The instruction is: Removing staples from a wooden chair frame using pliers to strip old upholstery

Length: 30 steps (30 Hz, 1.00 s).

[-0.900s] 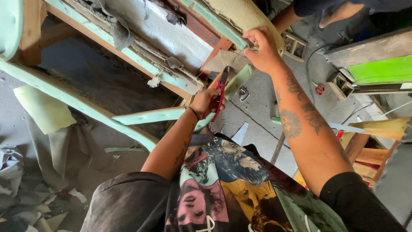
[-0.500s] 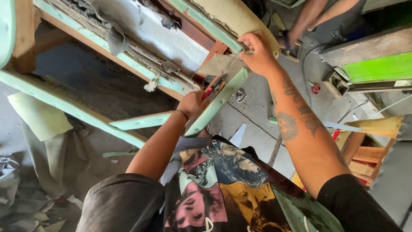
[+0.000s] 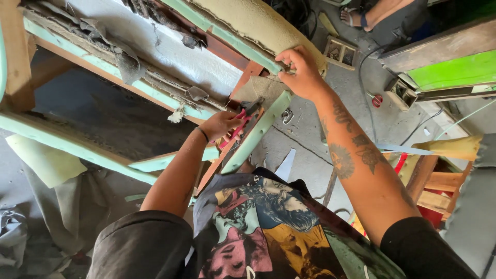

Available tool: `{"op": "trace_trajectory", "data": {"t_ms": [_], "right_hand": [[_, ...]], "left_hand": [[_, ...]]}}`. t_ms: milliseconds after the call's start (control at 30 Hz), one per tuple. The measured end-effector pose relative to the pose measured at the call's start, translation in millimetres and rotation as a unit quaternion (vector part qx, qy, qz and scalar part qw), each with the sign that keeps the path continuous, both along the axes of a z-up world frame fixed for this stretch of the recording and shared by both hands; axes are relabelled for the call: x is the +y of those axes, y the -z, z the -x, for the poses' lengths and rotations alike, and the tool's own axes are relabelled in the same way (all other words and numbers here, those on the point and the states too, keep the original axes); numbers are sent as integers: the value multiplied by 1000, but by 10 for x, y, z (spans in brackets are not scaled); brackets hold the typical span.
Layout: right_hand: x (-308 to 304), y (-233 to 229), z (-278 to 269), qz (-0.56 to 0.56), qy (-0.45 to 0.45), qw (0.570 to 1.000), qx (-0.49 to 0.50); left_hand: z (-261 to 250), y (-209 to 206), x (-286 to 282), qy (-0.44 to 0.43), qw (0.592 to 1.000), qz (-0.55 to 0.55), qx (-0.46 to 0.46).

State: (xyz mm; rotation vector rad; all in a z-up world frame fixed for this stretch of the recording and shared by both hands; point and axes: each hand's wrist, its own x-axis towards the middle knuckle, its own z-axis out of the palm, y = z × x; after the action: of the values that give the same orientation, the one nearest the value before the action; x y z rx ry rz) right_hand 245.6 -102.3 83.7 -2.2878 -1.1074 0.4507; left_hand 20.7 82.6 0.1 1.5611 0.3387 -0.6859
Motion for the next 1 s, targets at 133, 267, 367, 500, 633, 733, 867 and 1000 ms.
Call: {"op": "trace_trajectory", "data": {"t_ms": [133, 267, 367, 500, 633, 733, 867, 1000], "right_hand": [[-6, 49, -26, -20, -16, 1000, -16], [9, -7, 7, -5, -10, 1000, -8], [19, -31, 22, 3, -6, 1000, -2], [12, -29, 18, 18, 12, 1000, 5], [4, 22, -4, 16, 7, 1000, 0], [4, 14, 66, 3, -2, 1000, -5], [-58, 359, 426, -50, -31, 964, -261], [-112, 696, 1005, -37, -140, 905, -400]], "left_hand": [[-50, 72, 90, 13, 1000, 22, -6], [-76, 79, 94, 6, 999, 52, 4], [-40, -55, 28, -1, 1000, 7, 18], [-53, 275, -80, 28, 990, -114, -76], [44, 433, -208, 79, 942, -306, -115], [335, 401, -346, 36, 905, -322, -275], [918, 498, -581, 17, 949, -264, -172], [1756, 775, -717, -116, 959, -248, -67]]}}
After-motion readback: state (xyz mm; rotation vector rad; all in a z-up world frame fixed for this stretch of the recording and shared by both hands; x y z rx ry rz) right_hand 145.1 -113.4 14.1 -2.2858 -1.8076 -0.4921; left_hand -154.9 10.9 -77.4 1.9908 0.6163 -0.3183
